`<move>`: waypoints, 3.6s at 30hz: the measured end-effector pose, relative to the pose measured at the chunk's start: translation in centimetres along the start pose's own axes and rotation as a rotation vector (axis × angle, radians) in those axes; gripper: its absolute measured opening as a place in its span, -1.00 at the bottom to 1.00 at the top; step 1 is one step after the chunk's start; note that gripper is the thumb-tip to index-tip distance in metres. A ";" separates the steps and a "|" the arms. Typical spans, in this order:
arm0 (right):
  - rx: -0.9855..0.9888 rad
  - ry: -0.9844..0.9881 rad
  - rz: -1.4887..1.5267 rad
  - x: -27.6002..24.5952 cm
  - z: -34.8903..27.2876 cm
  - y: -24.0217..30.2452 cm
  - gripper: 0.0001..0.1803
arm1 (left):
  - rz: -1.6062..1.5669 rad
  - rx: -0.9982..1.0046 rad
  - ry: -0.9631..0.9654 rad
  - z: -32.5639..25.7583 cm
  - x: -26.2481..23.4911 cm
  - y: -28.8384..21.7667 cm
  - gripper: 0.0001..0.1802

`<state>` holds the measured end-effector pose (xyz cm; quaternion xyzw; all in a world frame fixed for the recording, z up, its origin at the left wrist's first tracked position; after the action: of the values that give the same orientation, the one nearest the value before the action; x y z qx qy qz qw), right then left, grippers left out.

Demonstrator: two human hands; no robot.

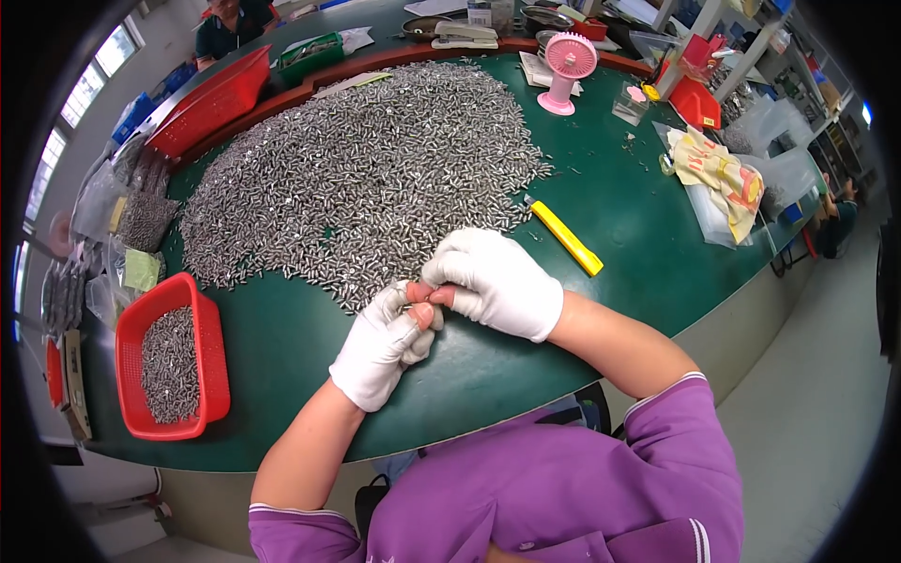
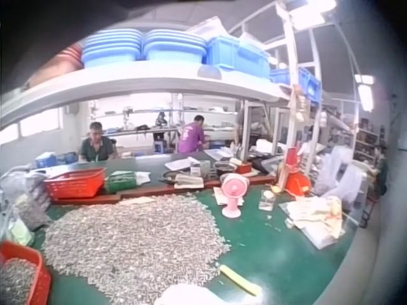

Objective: Sorting and inspecting small metal components on a workbench in a factory setting.

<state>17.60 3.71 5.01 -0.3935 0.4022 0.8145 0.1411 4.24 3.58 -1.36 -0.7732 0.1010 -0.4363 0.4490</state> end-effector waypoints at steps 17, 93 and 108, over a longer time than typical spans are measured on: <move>0.186 0.001 -0.297 0.8 -0.3 -3.3 -0.88 | -0.064 0.133 -0.096 -0.2 -1.1 -0.7 -0.61; 0.330 0.064 -0.379 0.9 -0.4 -3.2 -0.88 | -0.204 0.167 -0.034 0.1 -1.2 -0.5 -0.86; 0.027 -0.042 0.187 0.1 -0.4 -0.1 -0.78 | -0.033 0.046 -0.049 -0.2 -0.2 -0.2 -0.91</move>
<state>17.85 3.46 4.70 -0.3351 0.4452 0.8267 0.0781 3.95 3.72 -1.24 -0.7746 0.0669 -0.4269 0.4618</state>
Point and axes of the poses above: each hand's wrist, its own z-axis towards the middle knuckle, its own x-axis out of the palm, y = z × x, the point moved 6 cm from there along z, towards the middle knuckle, and after that the axes turned 7 degrees about y, right-handed, at the moved point
